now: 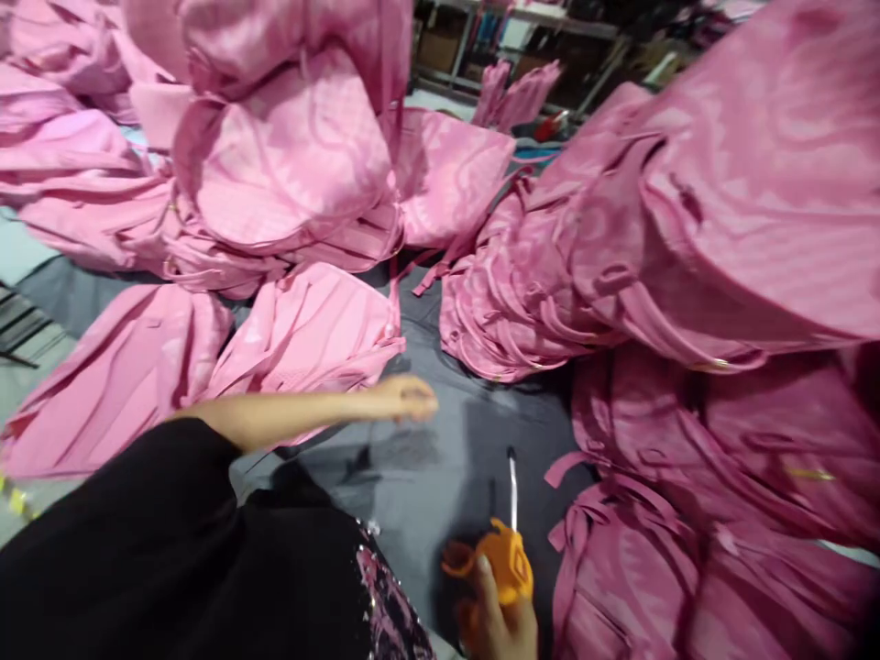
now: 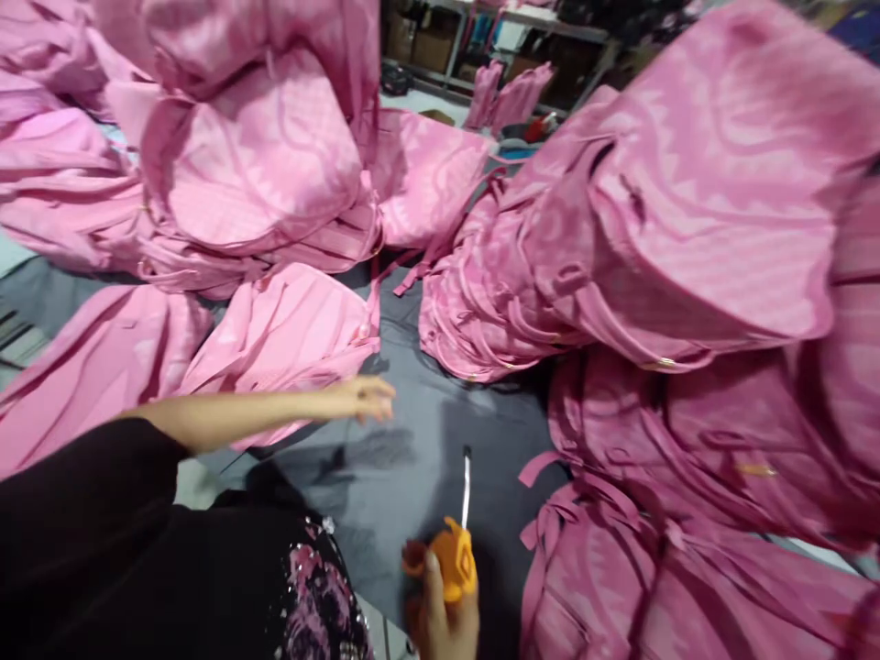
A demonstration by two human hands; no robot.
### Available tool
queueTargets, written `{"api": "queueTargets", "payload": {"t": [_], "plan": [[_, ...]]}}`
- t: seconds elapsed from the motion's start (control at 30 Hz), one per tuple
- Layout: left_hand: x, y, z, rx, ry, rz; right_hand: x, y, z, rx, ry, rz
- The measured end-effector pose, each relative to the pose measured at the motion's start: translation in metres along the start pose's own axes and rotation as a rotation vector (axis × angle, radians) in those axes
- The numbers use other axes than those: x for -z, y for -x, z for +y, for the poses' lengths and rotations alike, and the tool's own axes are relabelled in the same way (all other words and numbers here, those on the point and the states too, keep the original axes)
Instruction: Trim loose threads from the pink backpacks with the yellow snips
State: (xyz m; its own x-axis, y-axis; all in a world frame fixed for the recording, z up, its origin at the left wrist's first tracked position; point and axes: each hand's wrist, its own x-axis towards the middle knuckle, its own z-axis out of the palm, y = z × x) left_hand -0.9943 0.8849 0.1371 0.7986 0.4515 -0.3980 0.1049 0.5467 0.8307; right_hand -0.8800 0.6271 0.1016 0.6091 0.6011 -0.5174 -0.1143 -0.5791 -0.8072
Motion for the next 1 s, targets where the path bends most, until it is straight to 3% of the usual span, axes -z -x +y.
{"api": "queueTargets", "payload": {"t": [0.1, 0.2, 0.27, 0.33, 0.37, 0.43, 0.47, 0.53, 0.67, 0.73, 0.8, 0.83, 0.9, 1.0], "plan": [[-0.012, 0.029, -0.051, -0.044, 0.067, 0.001, -0.056, 0.003, -0.022, 0.06, 0.043, -0.167], [0.014, 0.045, -0.064, -0.194, -0.012, 0.124, -0.086, 0.025, -0.021, 0.185, 0.051, -0.29], [0.055, 0.06, -0.07, -0.263, -0.343, 0.379, -0.082, 0.039, -0.009, 0.234, 0.04, -0.253], [0.099, 0.076, -0.084, -0.135, -0.788, 0.648, -0.069, 0.046, 0.003, 0.257, 0.04, -0.176], [0.117, 0.081, -0.095, -0.016, -0.987, 0.722, -0.062, 0.049, 0.008, 0.27, 0.047, -0.142], [0.134, 0.085, -0.122, 0.188, -1.259, 0.735, -0.051, 0.051, 0.014, 0.293, 0.087, -0.122], [0.133, 0.082, -0.136, 0.225, -1.341, 0.702, -0.047, 0.052, 0.016, 0.3, 0.118, -0.125], [0.111, 0.072, -0.163, 0.208, -1.434, 0.632, -0.043, 0.054, 0.018, 0.31, 0.183, -0.127], [0.028, 0.059, -0.2, 0.131, -1.444, 0.384, -0.035, 0.056, 0.023, 0.327, 0.299, -0.141], [-0.01, 0.07, -0.211, 0.073, -1.409, 0.201, -0.027, 0.056, 0.027, 0.336, 0.341, -0.165], [-0.033, 0.092, -0.219, -0.077, -1.361, 0.083, -0.016, 0.055, 0.031, 0.335, 0.414, -0.148], [-0.038, 0.106, -0.221, -0.166, -1.344, 0.099, -0.01, 0.053, 0.032, 0.328, 0.463, -0.13], [-0.036, 0.129, -0.222, -0.246, -1.357, 0.286, 0.003, 0.044, 0.029, 0.315, 0.55, -0.092], [-0.023, 0.143, -0.218, -0.022, -1.433, 0.616, 0.022, 0.018, 0.007, 0.293, 0.63, -0.056]]}}
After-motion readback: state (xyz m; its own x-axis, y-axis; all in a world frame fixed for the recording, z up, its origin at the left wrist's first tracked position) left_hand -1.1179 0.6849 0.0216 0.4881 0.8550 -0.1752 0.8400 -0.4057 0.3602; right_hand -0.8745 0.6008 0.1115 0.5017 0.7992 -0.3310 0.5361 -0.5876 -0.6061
